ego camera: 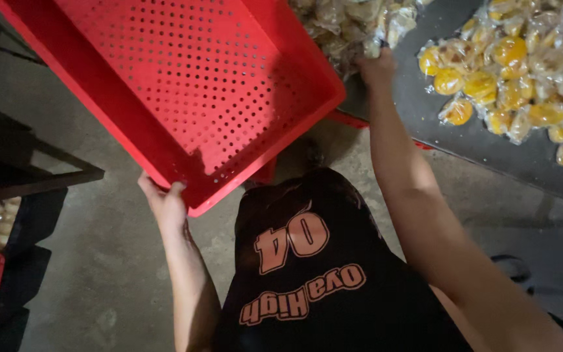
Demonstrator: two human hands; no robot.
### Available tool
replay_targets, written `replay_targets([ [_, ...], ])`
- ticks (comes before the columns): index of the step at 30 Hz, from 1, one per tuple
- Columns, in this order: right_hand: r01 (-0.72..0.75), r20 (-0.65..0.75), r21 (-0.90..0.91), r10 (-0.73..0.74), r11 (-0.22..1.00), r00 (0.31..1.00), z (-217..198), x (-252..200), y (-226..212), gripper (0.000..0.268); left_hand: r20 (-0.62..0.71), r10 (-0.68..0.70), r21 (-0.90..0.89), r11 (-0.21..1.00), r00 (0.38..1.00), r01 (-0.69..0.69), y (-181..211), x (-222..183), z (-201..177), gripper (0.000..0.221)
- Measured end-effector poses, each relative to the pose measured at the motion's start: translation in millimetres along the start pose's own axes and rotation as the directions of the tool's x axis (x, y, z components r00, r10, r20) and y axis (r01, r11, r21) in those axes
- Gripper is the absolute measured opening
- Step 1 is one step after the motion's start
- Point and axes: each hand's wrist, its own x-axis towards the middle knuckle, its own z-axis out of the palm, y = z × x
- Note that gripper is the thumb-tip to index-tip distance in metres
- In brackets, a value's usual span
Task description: The person takes individual plastic-wrapped bread rolls from a table and stacks them neatly inside a red plastic crate.
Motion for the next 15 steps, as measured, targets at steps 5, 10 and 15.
replay_targets([
  [5, -0.372, 0.267, 0.355, 0.288, 0.858, 0.92, -8.8, -10.7, 1.5, 0.042, 0.017, 0.107, -0.035, 0.994, 0.994, -0.107, 27.2, -2.4, 8.7, 0.108],
  [10, -0.635, 0.515, 0.697, 0.383, 0.333, 0.767, -64.4, -23.6, -16.4, 0.05, 0.066, 0.068, -0.022, 0.998, 0.996, -0.067, 34.7, -2.4, 7.1, 0.117],
  [15, -0.632, 0.653, 0.756, 0.124, -0.17, 0.747, -140.3, -17.0, -70.2, 0.057, 0.121, 0.207, 0.032, 0.977, 0.971, -0.212, 26.9, 4.8, 0.9, 0.122],
])
